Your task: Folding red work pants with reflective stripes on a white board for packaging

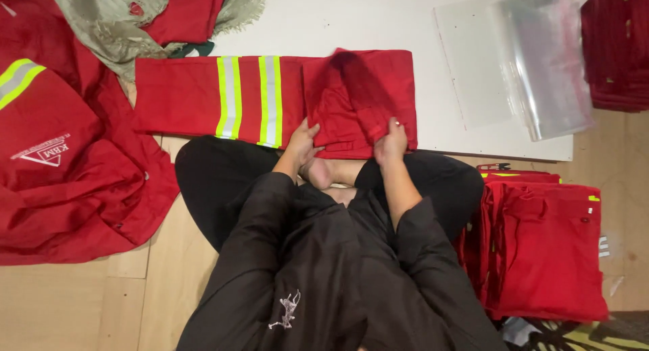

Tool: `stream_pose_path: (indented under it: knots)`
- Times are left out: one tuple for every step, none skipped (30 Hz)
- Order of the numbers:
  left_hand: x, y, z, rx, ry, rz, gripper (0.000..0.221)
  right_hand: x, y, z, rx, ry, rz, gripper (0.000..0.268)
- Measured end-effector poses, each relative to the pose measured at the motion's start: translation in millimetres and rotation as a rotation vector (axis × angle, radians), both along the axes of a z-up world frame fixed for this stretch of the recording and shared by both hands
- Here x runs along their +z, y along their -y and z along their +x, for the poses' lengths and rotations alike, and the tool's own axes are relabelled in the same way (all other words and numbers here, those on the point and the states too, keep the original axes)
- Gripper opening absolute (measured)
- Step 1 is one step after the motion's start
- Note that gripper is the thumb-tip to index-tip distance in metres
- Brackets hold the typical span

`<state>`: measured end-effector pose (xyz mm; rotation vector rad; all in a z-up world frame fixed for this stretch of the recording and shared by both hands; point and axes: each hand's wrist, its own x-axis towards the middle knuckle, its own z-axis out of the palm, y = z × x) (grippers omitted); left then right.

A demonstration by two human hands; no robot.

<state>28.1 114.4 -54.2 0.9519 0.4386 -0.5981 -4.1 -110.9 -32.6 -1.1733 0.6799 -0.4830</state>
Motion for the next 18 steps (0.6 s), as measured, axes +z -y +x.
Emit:
stream_pose_path:
  knots:
    - [9, 0, -2, 0.007, 0.016, -0.025, 0.05, -29, 19, 6, -0.074, 0.075, 0.255, 0.029]
    - [17, 1, -4, 0.015, 0.032, -0.05, 0.047, -58, 39, 12, -0.149, 0.149, 0.509, 0.054]
    - [17, 1, -4, 0.016, 0.033, -0.051, 0.047, -65, 40, 12, -0.148, 0.149, 0.508, 0.054]
    - [17, 1, -4, 0.017, 0.03, -0.064, 0.045, -73, 40, 12, -0.146, 0.151, 0.539, 0.054]
    - [17, 0, -3, 0.018, 0.03, -0.075, 0.043, -80, 39, 13, -0.143, 0.154, 0.572, 0.054]
    - [15, -2, -1, 0.02, 0.032, -0.073, 0.043, -82, 41, 15, -0.141, 0.156, 0.574, 0.054]
    - [13, -3, -1, 0.011, -0.011, -0.102, 0.035, -84, 43, 14, -0.131, 0.169, 0.596, 0.055]
    - [11, -4, -2, 0.002, -0.054, -0.13, 0.049, -87, 46, 13, -0.121, 0.182, 0.617, 0.056]
    - [1, -1, 0, 0.001, -0.053, -0.131, 0.049, -77, 37, 8, -0.122, 0.183, 0.617, 0.056]
    - [-8, 1, 1, -0.011, -0.041, -0.129, 0.04, -68, 27, 3, -0.041, 0.052, 0.387, 0.043]
    - [-18, 3, 1, -0.02, -0.029, -0.126, 0.036, -59, 17, -3, 0.04, -0.079, 0.157, 0.031]
    - [-40, 1, 4, -0.018, -0.03, -0.126, 0.036, -30, 1, -8, 0.042, -0.08, 0.158, 0.031]
    - [-63, -3, 7, -0.252, 0.644, 0.201, 0.032, -1, -16, -13, 0.387, -0.066, -0.442, 0.075]
    - [-87, -7, 9, -0.482, 1.313, 0.54, 0.032, 27, -34, -18, 0.724, -0.042, -1.047, 0.119]
    - [-76, -3, 3, -0.479, 1.308, 0.545, 0.032, 7, -34, -13, 0.731, -0.04, -1.045, 0.119]
    - [-65, 1, -3, -0.343, 1.011, 0.452, 0.02, -14, -35, -9, 0.621, -0.027, -1.219, 0.084]
    - [-53, 4, -4, -0.204, 0.72, 0.356, 0.013, -33, -36, 0, 0.503, -0.008, -1.391, 0.057]
    - [-54, 6, -6, -0.195, 0.72, 0.36, 0.013, -33, -28, 5, 0.509, 0.001, -1.391, 0.057]
